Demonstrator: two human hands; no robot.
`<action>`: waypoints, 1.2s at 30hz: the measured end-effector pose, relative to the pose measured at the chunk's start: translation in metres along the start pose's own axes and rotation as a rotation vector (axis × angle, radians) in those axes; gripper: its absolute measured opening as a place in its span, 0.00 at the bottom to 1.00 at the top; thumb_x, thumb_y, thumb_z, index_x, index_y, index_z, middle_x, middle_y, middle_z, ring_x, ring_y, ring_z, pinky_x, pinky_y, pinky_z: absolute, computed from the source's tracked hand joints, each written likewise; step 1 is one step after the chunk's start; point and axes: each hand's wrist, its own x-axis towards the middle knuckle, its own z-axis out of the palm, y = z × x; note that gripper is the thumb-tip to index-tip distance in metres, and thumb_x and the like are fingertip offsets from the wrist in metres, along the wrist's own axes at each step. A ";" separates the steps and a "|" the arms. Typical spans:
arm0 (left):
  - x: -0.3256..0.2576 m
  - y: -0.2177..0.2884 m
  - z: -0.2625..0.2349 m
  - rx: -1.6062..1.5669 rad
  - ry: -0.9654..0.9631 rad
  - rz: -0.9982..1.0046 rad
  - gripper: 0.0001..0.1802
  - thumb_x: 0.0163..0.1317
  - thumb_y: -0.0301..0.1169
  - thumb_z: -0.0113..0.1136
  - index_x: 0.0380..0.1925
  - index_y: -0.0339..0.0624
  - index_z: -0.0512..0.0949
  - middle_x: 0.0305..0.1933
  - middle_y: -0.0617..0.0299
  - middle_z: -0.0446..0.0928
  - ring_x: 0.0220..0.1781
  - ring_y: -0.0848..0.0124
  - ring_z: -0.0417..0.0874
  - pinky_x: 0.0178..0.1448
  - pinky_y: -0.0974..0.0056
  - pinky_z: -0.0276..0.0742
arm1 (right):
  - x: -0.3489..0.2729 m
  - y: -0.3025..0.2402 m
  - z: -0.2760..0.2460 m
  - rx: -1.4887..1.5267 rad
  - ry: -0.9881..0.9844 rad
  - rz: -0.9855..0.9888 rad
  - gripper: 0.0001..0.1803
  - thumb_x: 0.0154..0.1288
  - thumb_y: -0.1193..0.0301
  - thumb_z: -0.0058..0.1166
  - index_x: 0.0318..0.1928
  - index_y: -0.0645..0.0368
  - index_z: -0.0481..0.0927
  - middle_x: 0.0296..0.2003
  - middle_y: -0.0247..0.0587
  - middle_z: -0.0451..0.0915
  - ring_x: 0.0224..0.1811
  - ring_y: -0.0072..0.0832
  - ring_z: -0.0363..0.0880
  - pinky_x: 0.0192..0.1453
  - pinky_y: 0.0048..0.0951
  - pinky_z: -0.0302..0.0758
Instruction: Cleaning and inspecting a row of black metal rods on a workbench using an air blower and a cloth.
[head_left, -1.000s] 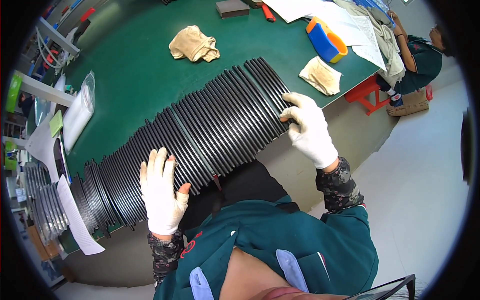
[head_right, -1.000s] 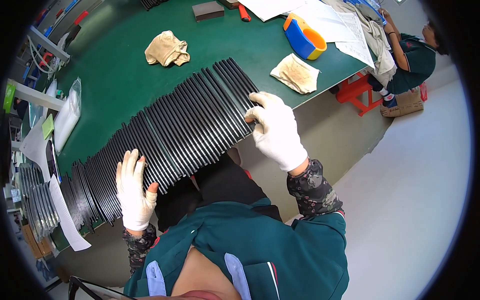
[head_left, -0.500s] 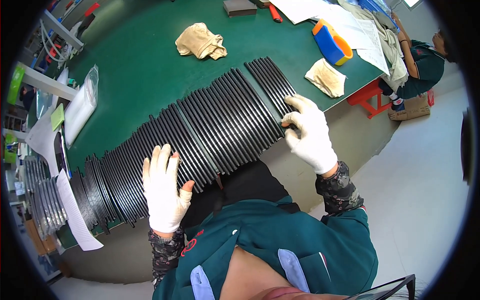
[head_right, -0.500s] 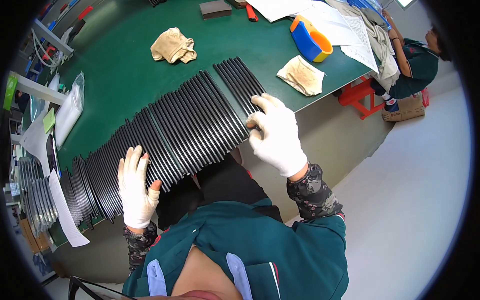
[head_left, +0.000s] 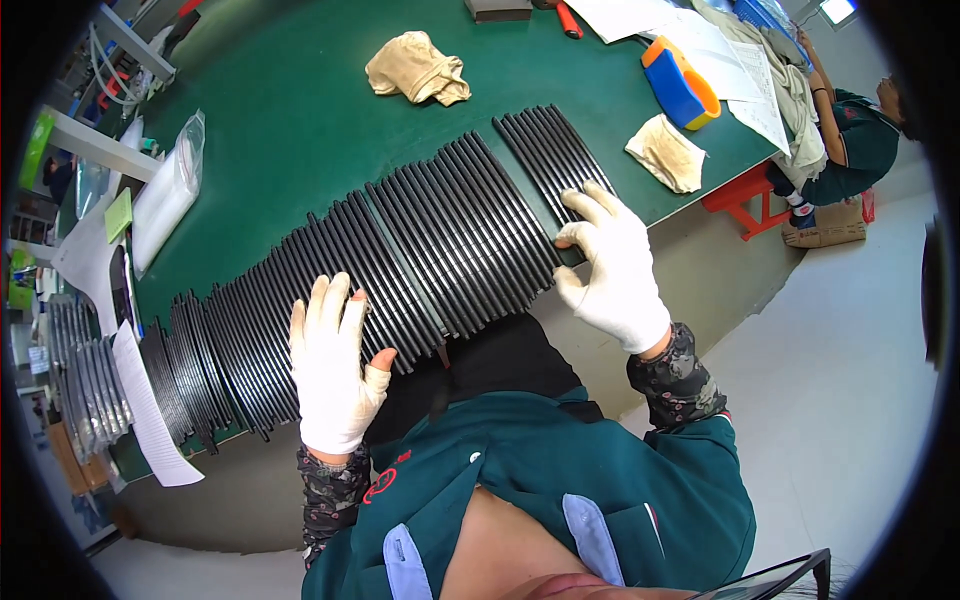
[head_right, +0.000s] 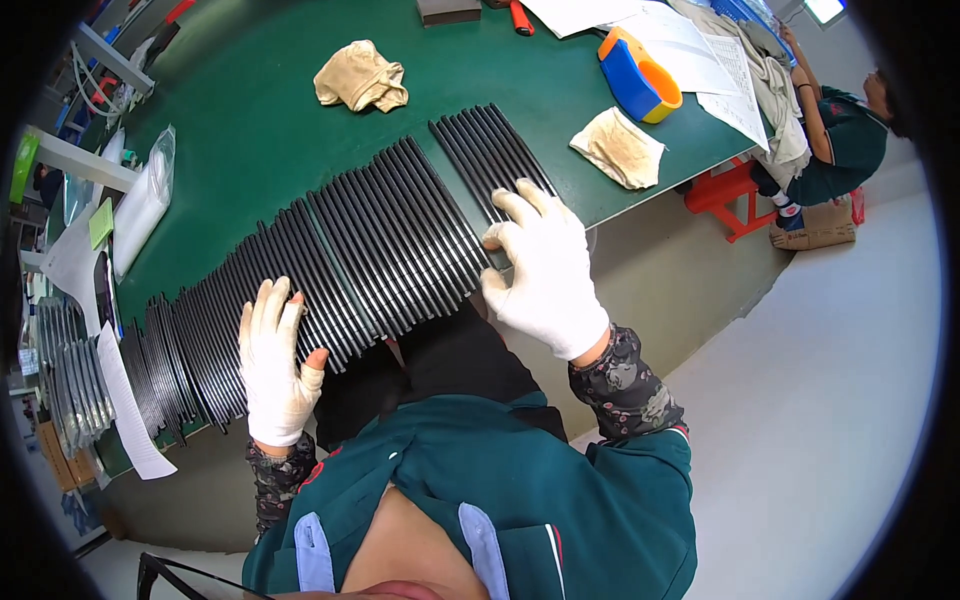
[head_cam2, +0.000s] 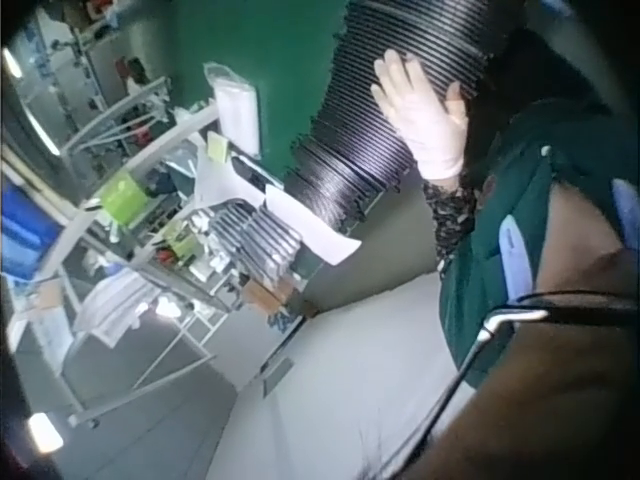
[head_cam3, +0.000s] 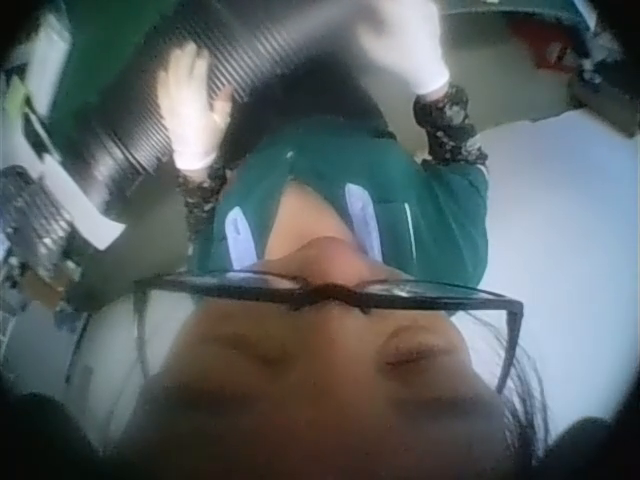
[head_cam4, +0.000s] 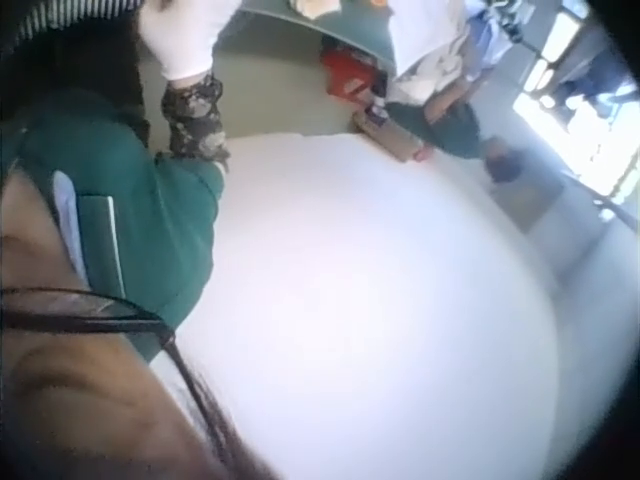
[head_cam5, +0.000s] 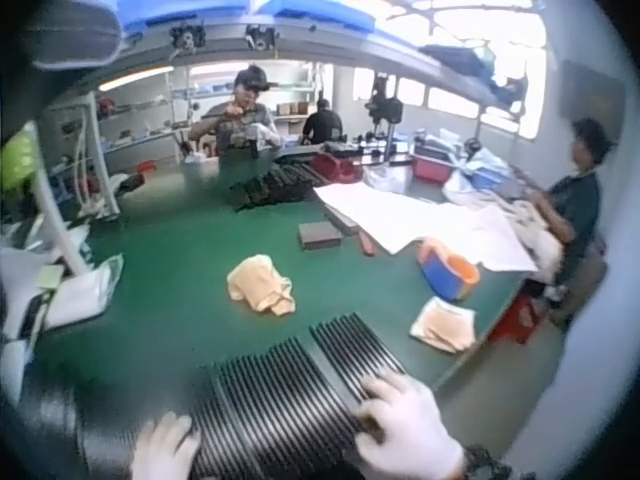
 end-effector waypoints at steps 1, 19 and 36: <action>-0.001 0.000 0.000 0.001 -0.002 -0.003 0.36 0.69 0.59 0.39 0.59 0.37 0.69 0.67 0.48 0.67 0.70 0.49 0.66 0.72 0.43 0.57 | 0.000 0.000 0.001 0.003 -0.002 -0.001 0.12 0.38 0.76 0.56 0.30 0.57 0.78 0.51 0.49 0.77 0.61 0.50 0.70 0.63 0.46 0.68; -0.001 -0.001 0.001 -0.031 0.037 0.015 0.34 0.68 0.57 0.45 0.61 0.41 0.67 0.67 0.50 0.66 0.70 0.50 0.65 0.71 0.43 0.58 | -0.002 -0.011 0.007 -0.027 -0.084 -0.089 0.12 0.42 0.77 0.57 0.33 0.55 0.78 0.55 0.45 0.75 0.65 0.49 0.66 0.67 0.51 0.61; -0.001 0.000 -0.001 -0.063 0.027 0.000 0.33 0.67 0.56 0.47 0.61 0.41 0.67 0.67 0.50 0.66 0.69 0.50 0.66 0.71 0.42 0.57 | 0.000 -0.027 0.008 -0.008 -0.037 -0.113 0.12 0.43 0.79 0.54 0.32 0.52 0.79 0.53 0.46 0.75 0.66 0.52 0.64 0.68 0.55 0.60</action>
